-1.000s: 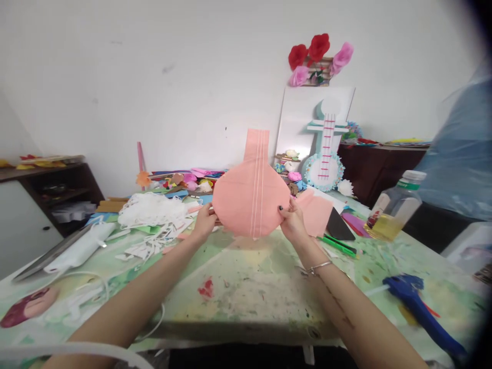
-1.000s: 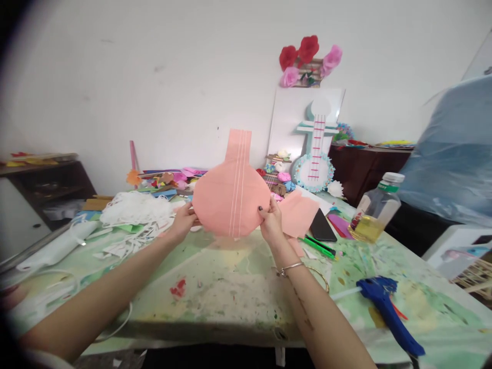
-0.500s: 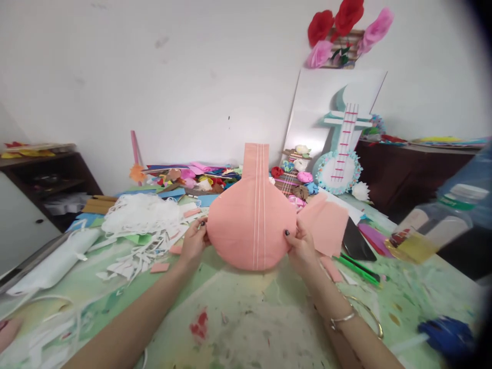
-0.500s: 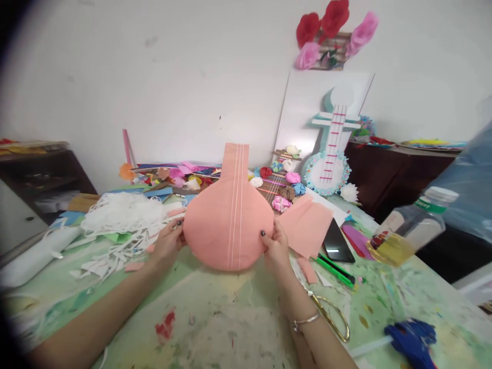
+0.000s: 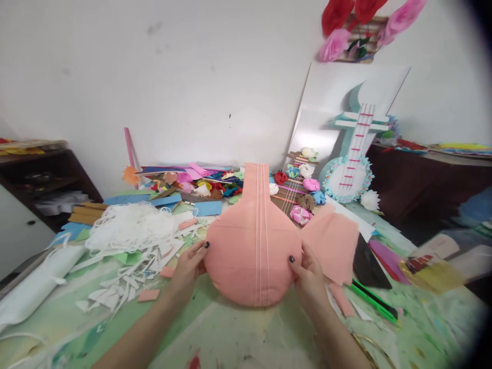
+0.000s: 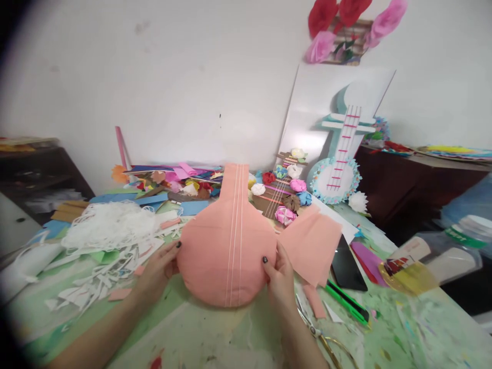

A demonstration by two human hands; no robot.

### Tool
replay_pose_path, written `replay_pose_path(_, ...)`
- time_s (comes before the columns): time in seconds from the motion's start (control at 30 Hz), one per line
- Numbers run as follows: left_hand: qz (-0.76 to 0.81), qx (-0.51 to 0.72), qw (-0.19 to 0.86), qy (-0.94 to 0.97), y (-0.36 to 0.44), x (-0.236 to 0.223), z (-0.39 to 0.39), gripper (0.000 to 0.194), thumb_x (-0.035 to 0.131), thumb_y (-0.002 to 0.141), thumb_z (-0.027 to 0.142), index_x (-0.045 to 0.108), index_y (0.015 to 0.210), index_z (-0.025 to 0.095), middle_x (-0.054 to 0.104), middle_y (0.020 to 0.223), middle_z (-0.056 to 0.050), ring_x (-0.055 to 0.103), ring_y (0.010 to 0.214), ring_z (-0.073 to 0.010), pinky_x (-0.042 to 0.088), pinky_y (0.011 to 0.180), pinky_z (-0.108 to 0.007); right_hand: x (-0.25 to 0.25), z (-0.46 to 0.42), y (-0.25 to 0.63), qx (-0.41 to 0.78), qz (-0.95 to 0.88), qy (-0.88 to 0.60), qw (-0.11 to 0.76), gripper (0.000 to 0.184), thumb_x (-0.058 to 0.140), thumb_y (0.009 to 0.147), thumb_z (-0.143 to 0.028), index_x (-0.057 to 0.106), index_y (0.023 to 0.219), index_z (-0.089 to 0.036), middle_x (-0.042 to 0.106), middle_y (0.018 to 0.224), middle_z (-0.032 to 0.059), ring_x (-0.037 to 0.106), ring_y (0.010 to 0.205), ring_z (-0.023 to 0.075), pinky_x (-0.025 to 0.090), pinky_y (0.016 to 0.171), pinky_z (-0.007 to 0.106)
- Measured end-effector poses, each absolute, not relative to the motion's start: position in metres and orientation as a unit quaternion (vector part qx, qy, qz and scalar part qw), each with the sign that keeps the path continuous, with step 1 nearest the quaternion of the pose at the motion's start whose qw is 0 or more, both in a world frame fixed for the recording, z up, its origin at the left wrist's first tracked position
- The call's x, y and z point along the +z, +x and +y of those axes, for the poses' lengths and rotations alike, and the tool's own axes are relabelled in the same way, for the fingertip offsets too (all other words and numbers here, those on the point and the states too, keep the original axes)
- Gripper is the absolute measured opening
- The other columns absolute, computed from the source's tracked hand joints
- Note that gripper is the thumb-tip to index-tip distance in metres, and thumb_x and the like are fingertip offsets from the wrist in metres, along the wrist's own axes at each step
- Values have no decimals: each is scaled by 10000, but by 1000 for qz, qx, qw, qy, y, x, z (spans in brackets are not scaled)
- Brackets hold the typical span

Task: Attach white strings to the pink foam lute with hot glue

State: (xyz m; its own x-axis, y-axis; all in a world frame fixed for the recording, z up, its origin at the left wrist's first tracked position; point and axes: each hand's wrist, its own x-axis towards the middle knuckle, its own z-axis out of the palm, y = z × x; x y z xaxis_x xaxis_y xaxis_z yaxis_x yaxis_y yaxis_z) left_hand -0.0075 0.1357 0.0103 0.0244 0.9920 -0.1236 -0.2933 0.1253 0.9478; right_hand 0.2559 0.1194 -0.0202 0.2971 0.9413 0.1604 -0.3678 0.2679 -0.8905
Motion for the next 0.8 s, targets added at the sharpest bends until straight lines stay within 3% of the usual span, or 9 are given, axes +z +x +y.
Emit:
replay_pose_path(0.13,447,495,630,398,-5,11,133,494,781,682,417,662,1083,153,703,1109,-122,667,963,-251,557,762,-305,-20,118,256,373,-431,-463,679,612,686,748,-362,512,1318,-228,553,1348,124,477,1272,305,381,1041,503)
replay_pose_path(0.23,455,498,614,410,1,5,132,432,791,684,372,692,1035,139,701,1122,-133,644,1039,-266,535,872,-327,-16,111,253,171,-525,-567,611,553,616,816,-353,501,1342,-224,472,1409,125,395,1310,321,296,1065,543)
replay_pose_path(0.37,446,525,608,395,6,0,133,425,776,700,382,696,1036,135,681,1168,-143,623,1098,-283,522,919,-352,-10,98,243,-34,-623,-592,511,250,550,879,-296,643,1098,-219,574,1156,127,470,1096,315,359,911,511)
replay_pose_path(0.5,454,559,593,361,7,3,133,563,820,633,393,666,1106,130,669,1187,-159,615,1116,-307,534,910,-371,-7,90,231,-25,-667,-584,462,65,565,877,-245,615,886,-205,589,874,67,487,879,270,347,791,426)
replay_pose_path(0.67,473,567,589,327,7,6,132,641,846,581,412,643,1120,131,667,1185,-173,628,1091,-325,579,798,-360,-6,89,226,24,-677,-576,457,96,529,878,-157,547,794,-200,565,815,36,473,791,223,331,735,360)
replay_pose_path(0.8,471,569,596,313,8,6,131,586,838,604,397,641,1100,153,644,1235,-150,610,1131,-308,577,828,-350,-7,89,226,38,-692,-559,456,109,519,875,-133,539,789,-197,554,795,27,470,763,209,325,722,341)
